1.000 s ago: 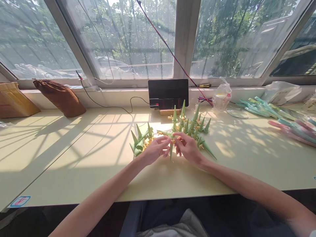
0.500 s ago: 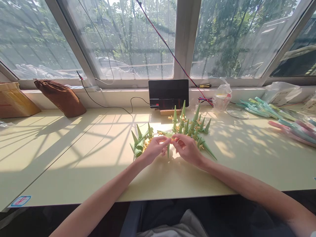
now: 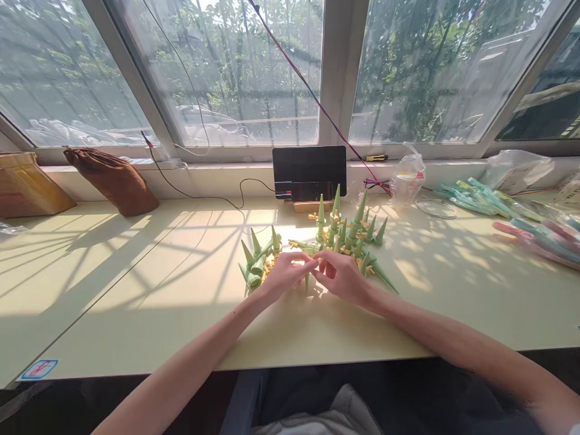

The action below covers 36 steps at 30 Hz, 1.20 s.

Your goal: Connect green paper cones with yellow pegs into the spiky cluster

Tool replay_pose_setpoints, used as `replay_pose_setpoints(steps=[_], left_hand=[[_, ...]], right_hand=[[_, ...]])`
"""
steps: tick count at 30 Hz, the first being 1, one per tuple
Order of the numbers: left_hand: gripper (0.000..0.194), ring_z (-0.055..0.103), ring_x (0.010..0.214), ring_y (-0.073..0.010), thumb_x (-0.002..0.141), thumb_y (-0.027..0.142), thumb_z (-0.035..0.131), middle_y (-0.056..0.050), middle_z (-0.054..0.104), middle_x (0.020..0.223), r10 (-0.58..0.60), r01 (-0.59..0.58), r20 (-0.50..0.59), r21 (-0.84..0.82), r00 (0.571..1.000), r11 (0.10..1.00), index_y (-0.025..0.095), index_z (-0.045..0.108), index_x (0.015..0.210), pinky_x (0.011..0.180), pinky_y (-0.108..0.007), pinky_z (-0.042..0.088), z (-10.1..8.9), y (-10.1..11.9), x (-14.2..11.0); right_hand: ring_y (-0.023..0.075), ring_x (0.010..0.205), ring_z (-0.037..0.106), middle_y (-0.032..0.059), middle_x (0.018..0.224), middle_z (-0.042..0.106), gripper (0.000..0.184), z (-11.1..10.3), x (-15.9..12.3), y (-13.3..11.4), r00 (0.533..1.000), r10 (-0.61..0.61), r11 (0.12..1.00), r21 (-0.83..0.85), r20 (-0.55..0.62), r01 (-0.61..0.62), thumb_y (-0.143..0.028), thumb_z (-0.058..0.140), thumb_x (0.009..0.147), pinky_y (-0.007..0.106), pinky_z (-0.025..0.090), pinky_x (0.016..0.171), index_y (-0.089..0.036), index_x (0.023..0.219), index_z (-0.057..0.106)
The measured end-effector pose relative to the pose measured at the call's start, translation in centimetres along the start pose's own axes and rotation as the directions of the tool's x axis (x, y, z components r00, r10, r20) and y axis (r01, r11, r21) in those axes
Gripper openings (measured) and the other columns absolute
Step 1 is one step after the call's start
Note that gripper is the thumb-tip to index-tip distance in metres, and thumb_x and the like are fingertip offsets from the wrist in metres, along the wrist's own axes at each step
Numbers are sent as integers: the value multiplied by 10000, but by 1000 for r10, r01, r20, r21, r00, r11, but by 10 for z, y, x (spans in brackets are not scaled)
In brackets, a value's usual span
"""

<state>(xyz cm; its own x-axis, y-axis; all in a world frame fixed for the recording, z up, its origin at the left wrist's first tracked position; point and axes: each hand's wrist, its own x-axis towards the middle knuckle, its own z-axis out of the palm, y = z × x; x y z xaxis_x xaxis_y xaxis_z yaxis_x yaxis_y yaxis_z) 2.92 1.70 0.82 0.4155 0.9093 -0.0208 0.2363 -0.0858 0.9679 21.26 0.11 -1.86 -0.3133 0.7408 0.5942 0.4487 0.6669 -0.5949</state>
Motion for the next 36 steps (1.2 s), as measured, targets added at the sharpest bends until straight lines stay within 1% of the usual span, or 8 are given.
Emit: replay_pose_setpoints(steps=[3,10,14,17,22,25,31,36], left_hand=[[342,403,416,-88,758,519,724,48,445,464,-4,4,19,1,1000,1000,180,680,761,460,-209,286,0,-2,0],[334,383,414,-82,756,510,731,52,430,476,8,-9,14,12,1000,1000,180,676,749,440,-208,261,2,2,-1],[398,413,412,-97,828,572,619,42,449,479,7,-7,-3,-1,1000,1000,182,646,752,445,-221,314,3,0,0],[407,427,403,-101,870,572,557,43,461,464,16,-16,-23,-11,1000,1000,185,605,753,470,-234,349,3,-1,2],[375,424,407,-87,809,493,672,47,474,462,5,-8,-59,-49,998,999,187,498,680,462,-218,306,1,1,2],[394,407,397,-82,797,484,686,45,470,456,15,-22,-92,-71,996,997,187,472,649,451,-221,301,0,2,2],[407,380,384,-72,803,455,687,50,437,425,14,-23,-160,-55,987,998,183,453,610,429,-214,310,1,0,2],[359,379,400,-66,809,394,687,62,440,465,45,-71,-217,-116,975,991,189,433,660,427,-205,332,1,-2,3]], right_hand=[[109,522,492,-19,675,595,70,0,0,-1,1000,12,1000,2,7,-12,-270,588,902,237,415,531,-208,921,615],[110,523,449,-32,628,531,129,0,1,-2,1000,24,1000,-14,20,-24,-270,512,946,239,372,521,-209,853,576],[115,525,471,-26,648,558,116,0,1,-2,998,63,998,5,6,-63,-289,495,952,247,386,526,-209,889,553],[123,536,501,-23,646,563,117,-1,1,-4,994,93,996,8,-52,-93,-309,501,944,250,403,528,-210,889,529],[130,560,549,-15,679,578,101,-5,3,-9,982,131,991,36,-135,-127,-296,482,941,256,445,555,-215,883,498],[125,525,546,-15,687,586,95,-5,4,-10,975,171,984,72,-139,-162,-300,463,948,260,457,545,-217,908,487],[138,558,583,2,734,600,132,-6,4,-13,976,182,974,159,-117,-163,-349,456,965,261,480,538,-225,925,480],[145,580,582,14,737,603,158,-6,5,-13,971,180,977,140,-158,-158,-362,462,970,271,487,554,-220,908,498]])
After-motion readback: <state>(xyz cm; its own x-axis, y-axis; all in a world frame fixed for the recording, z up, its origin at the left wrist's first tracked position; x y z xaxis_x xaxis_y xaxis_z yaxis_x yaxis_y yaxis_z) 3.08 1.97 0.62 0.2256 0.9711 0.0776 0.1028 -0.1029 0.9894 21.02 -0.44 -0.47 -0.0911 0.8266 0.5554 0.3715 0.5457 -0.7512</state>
